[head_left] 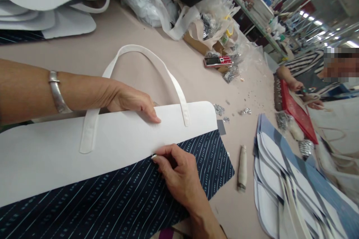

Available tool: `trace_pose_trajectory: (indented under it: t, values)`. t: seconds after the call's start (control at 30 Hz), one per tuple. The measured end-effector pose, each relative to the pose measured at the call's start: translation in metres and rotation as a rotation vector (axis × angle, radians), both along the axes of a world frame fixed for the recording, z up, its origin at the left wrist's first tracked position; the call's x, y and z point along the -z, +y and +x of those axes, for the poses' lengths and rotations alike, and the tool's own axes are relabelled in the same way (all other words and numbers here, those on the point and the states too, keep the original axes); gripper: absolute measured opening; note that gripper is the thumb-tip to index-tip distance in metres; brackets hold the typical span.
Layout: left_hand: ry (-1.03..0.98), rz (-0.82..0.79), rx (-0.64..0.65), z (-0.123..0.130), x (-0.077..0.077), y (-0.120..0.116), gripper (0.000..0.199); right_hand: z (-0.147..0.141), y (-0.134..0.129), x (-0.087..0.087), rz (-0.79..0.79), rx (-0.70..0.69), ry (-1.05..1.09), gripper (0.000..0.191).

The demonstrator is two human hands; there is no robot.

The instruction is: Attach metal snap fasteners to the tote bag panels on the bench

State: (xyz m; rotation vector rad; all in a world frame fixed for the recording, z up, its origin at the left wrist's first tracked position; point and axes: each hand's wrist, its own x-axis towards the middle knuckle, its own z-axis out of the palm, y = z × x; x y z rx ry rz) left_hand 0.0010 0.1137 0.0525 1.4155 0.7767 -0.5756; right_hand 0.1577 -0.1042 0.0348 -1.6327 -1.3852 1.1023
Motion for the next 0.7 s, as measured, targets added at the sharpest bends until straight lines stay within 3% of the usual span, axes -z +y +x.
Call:
trace_pose_trajectory:
  t: [0.1, 0.17, 0.53, 0.7]
  values:
    - [0.028, -0.248, -0.052, -0.0012, 0.0022, 0.0001, 0.05, 0.0004, 0.0005, -0.0008, -0.017, -0.012, -0.004, 0.01]
    - [0.024, -0.299, -0.078, -0.0019, 0.0037, 0.0003, 0.048, 0.0007, 0.0004, -0.0011, 0.002, -0.017, -0.017, 0.011]
    - [-0.015, -0.266, -0.086, -0.0034, 0.0044, -0.0018, 0.049, -0.0037, 0.0004, 0.0024, 0.135, -0.053, -0.124, 0.014]
    - [-0.01, -0.331, -0.09, -0.0036, 0.0051, -0.0013, 0.052, -0.0046, 0.0029, -0.0003, 0.058, -0.04, -0.06, 0.009]
